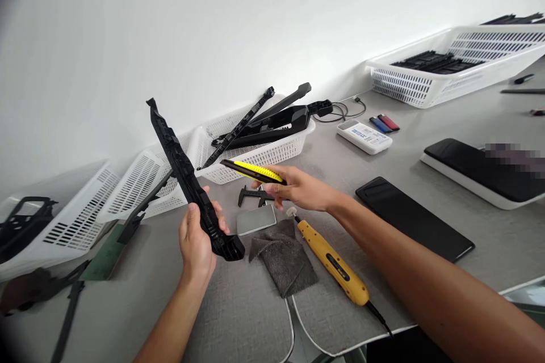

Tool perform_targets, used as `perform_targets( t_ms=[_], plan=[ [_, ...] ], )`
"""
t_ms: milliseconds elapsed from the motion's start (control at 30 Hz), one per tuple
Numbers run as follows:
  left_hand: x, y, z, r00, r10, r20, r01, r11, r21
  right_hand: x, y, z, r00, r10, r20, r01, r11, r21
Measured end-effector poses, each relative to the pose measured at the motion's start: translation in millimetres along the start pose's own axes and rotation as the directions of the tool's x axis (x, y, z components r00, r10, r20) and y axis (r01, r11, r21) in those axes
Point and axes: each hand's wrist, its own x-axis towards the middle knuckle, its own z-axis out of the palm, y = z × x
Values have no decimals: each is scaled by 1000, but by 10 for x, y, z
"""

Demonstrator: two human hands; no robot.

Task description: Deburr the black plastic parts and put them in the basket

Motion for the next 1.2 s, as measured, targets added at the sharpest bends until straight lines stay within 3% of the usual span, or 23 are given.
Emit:
perform_targets(
  t_ms=[100,200,267,400,500,667,900,1067,1200],
  plan=[
    [2,10,3,1000,0,-2,0,1000,-5,6,22,25,991,14,-136,-5,998,67],
    [7,15,-1,1000,9,21,-9,1000,15,17,40,54,939,-9,-345,12,1000,6],
    [4,18,-2,996,-3,85,-1,999,51,24,45,76,913,-28,-407,24,1000,-16],
    [-42,40,30,961,-80,264,57,994,94,32,48,132,928,-66,-367,44,997,-69],
    [-91,67,60,936,-129,327,104,990,96,31,63,177,944,-109,-310,44,976,-211],
    [-96,86,50,941,-160,297,115,980,164,18,120,242,928,-195,-317,25,883,-469],
    [-16,191,68,947,-190,260,202,979,-19,11,129,235,841,-317,-438,80,874,-479],
    [-7,244,78,924,-211,320,290,931,-222,18,170,211,871,-279,-404,46,866,-498],
    [18,179,28,891,-303,339,383,902,-200,24,207,232,890,-279,-361,51,847,-529]
  ],
)
